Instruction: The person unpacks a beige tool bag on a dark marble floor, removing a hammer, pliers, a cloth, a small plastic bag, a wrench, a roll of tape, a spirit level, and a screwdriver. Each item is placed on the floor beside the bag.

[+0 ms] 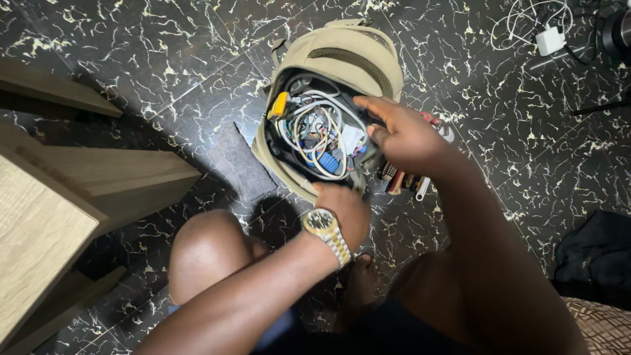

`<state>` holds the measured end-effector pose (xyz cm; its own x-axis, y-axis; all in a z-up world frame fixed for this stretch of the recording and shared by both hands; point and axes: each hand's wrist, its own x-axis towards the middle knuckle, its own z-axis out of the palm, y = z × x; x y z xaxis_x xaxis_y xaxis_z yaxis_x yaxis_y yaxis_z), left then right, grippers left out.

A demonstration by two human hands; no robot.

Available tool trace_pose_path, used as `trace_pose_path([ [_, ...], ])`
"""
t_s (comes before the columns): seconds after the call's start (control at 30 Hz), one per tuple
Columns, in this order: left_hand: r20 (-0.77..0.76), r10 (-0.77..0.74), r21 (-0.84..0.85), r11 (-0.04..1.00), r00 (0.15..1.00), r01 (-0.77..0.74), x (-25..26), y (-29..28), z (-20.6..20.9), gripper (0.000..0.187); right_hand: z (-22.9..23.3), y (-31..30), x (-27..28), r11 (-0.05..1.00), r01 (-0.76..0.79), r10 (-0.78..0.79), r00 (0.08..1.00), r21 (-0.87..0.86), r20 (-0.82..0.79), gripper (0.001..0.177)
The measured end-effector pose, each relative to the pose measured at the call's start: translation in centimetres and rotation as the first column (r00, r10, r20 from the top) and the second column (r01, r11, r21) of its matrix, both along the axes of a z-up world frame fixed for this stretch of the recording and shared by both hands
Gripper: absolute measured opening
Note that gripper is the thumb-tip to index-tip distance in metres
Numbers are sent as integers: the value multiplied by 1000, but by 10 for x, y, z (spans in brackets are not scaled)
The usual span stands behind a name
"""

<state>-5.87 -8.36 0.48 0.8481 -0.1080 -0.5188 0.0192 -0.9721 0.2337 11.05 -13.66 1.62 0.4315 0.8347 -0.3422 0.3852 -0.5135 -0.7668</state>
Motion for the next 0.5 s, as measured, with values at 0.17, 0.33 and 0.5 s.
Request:
trace_pose_path([
  [0.17, -12, 264, -336, 907, 964, -253, 15, 60, 2, 22, 7, 1, -1, 999, 2, 2, 995, -37, 99, 48],
  [0.33, 213, 558, -428, 791, 802, -437, 16, 105, 9, 26, -4, 9, -7, 997, -71, 70, 982, -1, 174, 49],
  [0.5, 99, 487, -365, 829, 868, -423, 8, 111, 12, 23, -42, 24, -11, 994, -105, 103, 988, 14, 112, 51],
])
